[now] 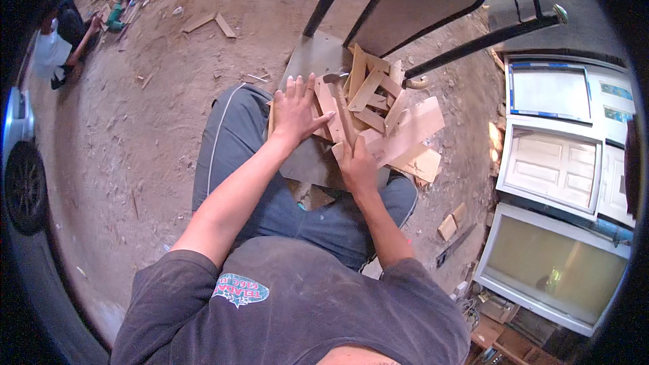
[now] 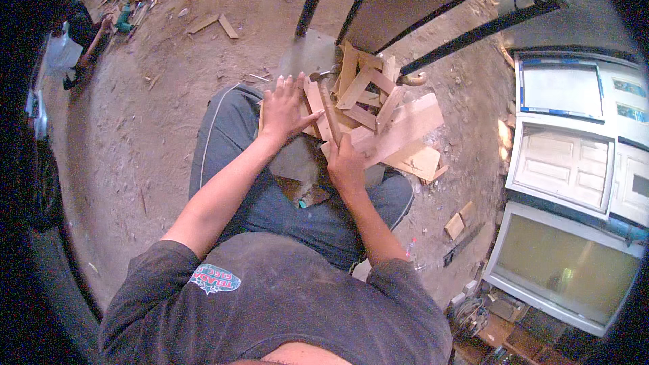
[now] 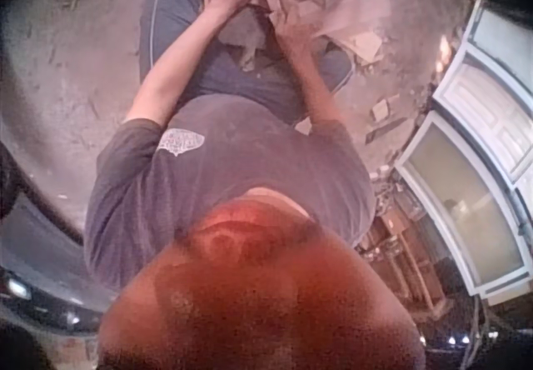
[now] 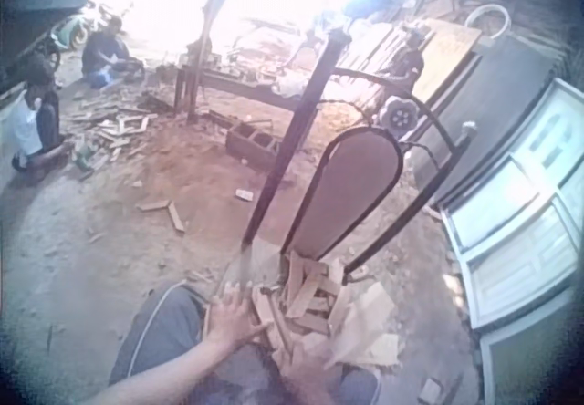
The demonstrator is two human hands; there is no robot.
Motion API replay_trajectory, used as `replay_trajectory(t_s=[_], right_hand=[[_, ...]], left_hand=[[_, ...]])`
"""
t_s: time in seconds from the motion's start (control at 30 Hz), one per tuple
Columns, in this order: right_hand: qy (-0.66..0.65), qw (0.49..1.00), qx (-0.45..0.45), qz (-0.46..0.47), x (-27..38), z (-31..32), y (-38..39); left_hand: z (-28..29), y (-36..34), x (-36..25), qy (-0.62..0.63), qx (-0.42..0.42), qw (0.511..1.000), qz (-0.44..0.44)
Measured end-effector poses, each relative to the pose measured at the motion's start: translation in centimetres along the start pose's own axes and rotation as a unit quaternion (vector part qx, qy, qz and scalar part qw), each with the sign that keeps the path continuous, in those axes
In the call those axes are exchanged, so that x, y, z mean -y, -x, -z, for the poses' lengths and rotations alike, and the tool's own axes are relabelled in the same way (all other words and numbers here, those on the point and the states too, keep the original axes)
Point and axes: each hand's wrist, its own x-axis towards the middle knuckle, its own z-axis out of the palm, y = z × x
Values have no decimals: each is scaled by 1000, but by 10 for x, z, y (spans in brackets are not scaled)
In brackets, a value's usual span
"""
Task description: The person uses a hammer and a chisel to shape and assemble small wooden planks, using a bare foot to stabilize the wood while working on the ground.
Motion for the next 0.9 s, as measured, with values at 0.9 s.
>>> replay_trajectory(t_s=[0.9], right_hand=[[-481,786,253,-293,-2,20,18]], left_hand=[[3,-1,0,-13,19,1000,-8]])
